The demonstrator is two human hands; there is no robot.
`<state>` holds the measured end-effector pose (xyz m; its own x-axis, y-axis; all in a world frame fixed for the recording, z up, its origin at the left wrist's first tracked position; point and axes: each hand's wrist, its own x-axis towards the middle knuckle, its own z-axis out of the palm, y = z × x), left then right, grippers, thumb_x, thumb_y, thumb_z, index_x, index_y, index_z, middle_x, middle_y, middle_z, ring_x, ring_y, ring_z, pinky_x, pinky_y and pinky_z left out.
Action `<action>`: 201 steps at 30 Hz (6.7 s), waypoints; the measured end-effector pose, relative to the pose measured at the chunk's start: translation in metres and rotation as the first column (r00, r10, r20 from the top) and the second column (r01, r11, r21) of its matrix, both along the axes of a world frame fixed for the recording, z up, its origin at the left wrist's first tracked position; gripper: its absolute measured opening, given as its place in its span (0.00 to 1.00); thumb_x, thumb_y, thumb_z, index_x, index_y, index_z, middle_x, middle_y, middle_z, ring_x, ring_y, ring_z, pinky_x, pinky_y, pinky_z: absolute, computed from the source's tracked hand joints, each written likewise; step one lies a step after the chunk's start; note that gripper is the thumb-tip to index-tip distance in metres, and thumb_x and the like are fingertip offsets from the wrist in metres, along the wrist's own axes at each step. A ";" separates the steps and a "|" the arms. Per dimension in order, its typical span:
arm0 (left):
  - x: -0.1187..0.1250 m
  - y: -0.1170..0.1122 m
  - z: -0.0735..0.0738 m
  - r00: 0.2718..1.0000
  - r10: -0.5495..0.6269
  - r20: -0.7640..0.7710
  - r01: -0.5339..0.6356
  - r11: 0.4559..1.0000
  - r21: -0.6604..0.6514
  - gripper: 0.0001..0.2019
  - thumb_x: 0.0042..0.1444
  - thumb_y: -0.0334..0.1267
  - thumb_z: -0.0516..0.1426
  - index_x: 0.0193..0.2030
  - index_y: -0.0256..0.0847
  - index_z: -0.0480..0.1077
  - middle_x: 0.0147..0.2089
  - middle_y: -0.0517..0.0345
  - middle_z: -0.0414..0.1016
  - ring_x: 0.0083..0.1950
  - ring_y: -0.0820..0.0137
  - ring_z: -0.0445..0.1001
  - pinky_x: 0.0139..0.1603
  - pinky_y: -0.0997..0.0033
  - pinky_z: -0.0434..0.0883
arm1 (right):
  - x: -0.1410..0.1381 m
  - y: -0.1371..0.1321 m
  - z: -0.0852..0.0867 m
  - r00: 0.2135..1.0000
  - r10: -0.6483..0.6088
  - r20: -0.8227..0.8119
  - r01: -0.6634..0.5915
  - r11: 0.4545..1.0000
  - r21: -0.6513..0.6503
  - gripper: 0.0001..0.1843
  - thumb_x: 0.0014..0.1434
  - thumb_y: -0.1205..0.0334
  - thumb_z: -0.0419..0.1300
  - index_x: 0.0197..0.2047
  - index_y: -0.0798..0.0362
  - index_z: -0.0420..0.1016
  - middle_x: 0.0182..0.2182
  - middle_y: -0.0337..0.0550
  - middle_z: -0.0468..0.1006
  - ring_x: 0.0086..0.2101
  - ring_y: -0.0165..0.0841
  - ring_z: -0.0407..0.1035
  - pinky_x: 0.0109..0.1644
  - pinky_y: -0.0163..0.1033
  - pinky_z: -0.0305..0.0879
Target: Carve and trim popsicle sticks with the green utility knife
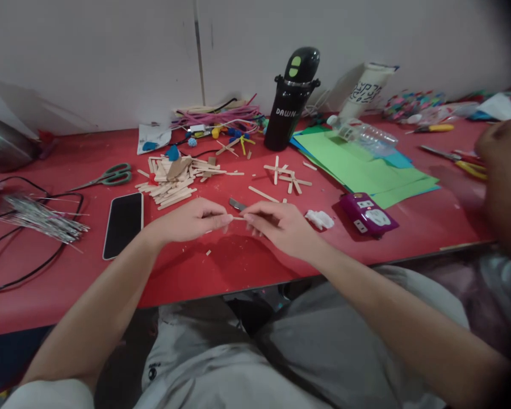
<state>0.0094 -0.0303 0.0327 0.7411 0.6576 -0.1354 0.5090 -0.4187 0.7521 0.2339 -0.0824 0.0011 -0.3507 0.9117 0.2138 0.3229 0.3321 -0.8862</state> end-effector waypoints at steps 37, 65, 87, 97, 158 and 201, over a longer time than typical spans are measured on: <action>-0.010 0.018 -0.039 0.901 0.431 -0.054 -0.434 0.895 -0.101 0.18 0.63 0.47 0.48 0.33 0.39 0.73 0.27 0.61 0.70 0.27 0.74 0.65 0.28 0.74 0.60 | 0.009 0.021 -0.008 0.950 -0.036 0.310 0.083 0.986 -0.142 0.13 0.70 0.53 0.50 0.45 0.51 0.71 0.21 0.33 0.69 0.24 0.29 0.66 0.31 0.36 0.61; 0.001 0.014 -0.040 0.896 0.408 -0.177 -0.379 0.909 0.174 0.17 0.64 0.44 0.47 0.27 0.40 0.66 0.23 0.62 0.66 0.26 0.74 0.63 0.28 0.71 0.56 | 0.001 0.020 -0.007 0.944 -0.030 0.328 0.082 0.986 -0.145 0.22 0.69 0.61 0.50 0.63 0.50 0.70 0.28 0.38 0.78 0.23 0.29 0.70 0.30 0.35 0.68; 0.005 0.016 -0.037 0.880 0.418 -0.227 -0.379 0.904 0.199 0.17 0.59 0.44 0.49 0.21 0.41 0.60 0.19 0.62 0.56 0.24 0.74 0.55 0.28 0.69 0.51 | -0.001 0.020 -0.008 0.935 0.003 0.356 0.025 0.997 -0.074 0.27 0.66 0.69 0.49 0.66 0.46 0.68 0.52 0.42 0.80 0.51 0.37 0.76 0.53 0.43 0.75; 0.003 0.017 -0.040 0.888 0.379 -0.261 -0.324 0.918 0.230 0.17 0.60 0.45 0.48 0.22 0.41 0.59 0.19 0.62 0.56 0.24 0.73 0.53 0.29 0.69 0.50 | -0.003 0.021 -0.007 0.929 0.023 0.369 0.006 0.997 -0.077 0.29 0.64 0.71 0.49 0.65 0.43 0.69 0.52 0.40 0.80 0.51 0.37 0.76 0.53 0.43 0.75; 0.006 0.021 -0.035 0.888 0.366 -0.279 -0.296 0.919 0.263 0.16 0.58 0.42 0.48 0.20 0.40 0.61 0.19 0.61 0.61 0.22 0.75 0.59 0.28 0.70 0.54 | 0.000 0.016 -0.014 0.920 -0.028 0.392 0.025 1.000 0.014 0.30 0.62 0.72 0.50 0.66 0.50 0.68 0.47 0.44 0.83 0.42 0.34 0.78 0.46 0.37 0.73; 0.009 0.021 -0.032 0.881 0.355 -0.313 -0.286 0.926 0.246 0.16 0.58 0.42 0.49 0.20 0.41 0.61 0.18 0.61 0.60 0.22 0.74 0.58 0.27 0.69 0.53 | -0.004 0.014 -0.012 0.912 -0.028 0.410 0.026 1.000 0.011 0.30 0.62 0.72 0.48 0.65 0.50 0.68 0.44 0.44 0.82 0.38 0.33 0.76 0.42 0.37 0.72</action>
<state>0.0181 -0.0093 0.0002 0.4134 0.8895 -0.1946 0.8520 -0.3025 0.4273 0.2298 -0.0683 -0.0108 -0.3840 0.9213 0.0610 0.6665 0.3223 -0.6723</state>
